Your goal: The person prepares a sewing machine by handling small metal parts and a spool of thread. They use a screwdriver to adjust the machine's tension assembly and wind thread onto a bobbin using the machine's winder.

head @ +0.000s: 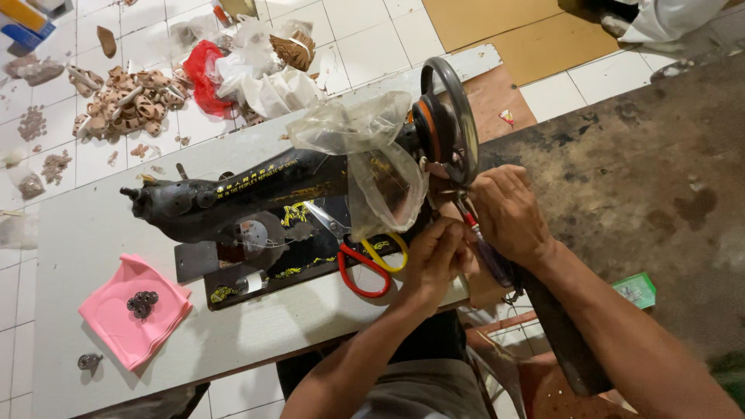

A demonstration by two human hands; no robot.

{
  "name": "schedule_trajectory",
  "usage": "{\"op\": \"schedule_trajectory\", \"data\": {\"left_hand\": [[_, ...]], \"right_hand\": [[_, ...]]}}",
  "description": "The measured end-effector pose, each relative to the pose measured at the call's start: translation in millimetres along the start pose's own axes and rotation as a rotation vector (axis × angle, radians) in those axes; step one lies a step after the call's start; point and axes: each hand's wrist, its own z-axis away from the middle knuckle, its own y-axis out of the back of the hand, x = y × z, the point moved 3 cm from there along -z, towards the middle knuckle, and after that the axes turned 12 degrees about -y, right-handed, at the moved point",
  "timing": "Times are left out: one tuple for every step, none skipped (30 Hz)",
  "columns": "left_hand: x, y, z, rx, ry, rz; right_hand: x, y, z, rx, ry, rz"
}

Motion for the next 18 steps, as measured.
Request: {"op": "schedule_trajectory", "data": {"left_hand": [[-1.5, 0.0, -0.2, 0.002, -0.019, -0.053], [-2.8, -0.1, 0.0, 0.005, -0.034, -0.105], [-3.2, 0.3, -0.5, 0.005, -0.053, -0.159], [-3.0, 0.7, -0.3, 0.012, -0.073, -0.136], [-2.1, 1.4, 0.1, 0.018, -0.091, -0.113], [-0.8, 2.2, 0.3, 0.024, -0.108, -0.09], [0.5, 3.0, 0.8, 0.022, -0.107, -0.107], [2.1, 3.9, 1.0, 0.023, -0.107, -0.125], [3.1, 4.3, 1.6, 0.025, -0.106, -0.141], [3.8, 3.9, 1.4, 0.024, -0.114, -0.147], [4.1, 3.3, 0.6, 0.021, -0.126, -0.153], [3.7, 2.5, 0.3, 0.018, -0.137, -0.158], [1.4, 1.9, 0.0, 0.047, -0.115, -0.087], [-1.6, 1.4, -0.1, 0.077, -0.09, -0.016], [-4.8, 0.9, 2.2, 0.109, -0.06, 0.057], [-7.5, 1.2, 5.0, 0.119, -0.043, 0.014], [-9.5, 2.1, 6.6, 0.125, -0.035, -0.031], [-11.1, 3.3, 7.5, 0.122, -0.034, -0.079]], "right_hand": [[0.1, -0.4, 0.2, -0.003, 0.002, 0.005], [0.2, -0.7, 0.6, -0.008, 0.002, 0.009], [0.4, -1.1, 0.4, -0.009, 0.005, 0.014], [0.6, -1.2, 0.4, -0.007, 0.003, 0.01], [0.7, -1.2, 0.4, -0.007, -0.002, 0.005], [0.9, -1.3, 0.2, -0.005, -0.007, 0.002], [0.9, -1.1, 0.2, -0.007, -0.005, 0.006], [0.8, -1.1, 0.1, -0.01, -0.002, 0.009], [0.4, -1.1, 0.2, -0.016, -0.001, 0.012], [-0.1, -1.1, 0.2, -0.017, 0.001, 0.012], [-0.4, -1.1, 0.0, -0.017, 0.006, 0.014], [-1.1, -0.9, 0.1, -0.017, 0.01, 0.016], [-1.5, -0.6, 0.3, -0.015, 0.009, 0.016], [-1.6, -0.6, 0.1, -0.015, 0.003, 0.016], [-2.1, 0.1, 0.9, -0.018, -0.007, 0.015], [-2.4, 0.3, 1.6, -0.028, -0.015, -0.003], [-2.5, 0.5, 1.4, -0.032, -0.016, -0.02], [-2.8, 0.9, 1.6, -0.027, -0.012, -0.033]]}}
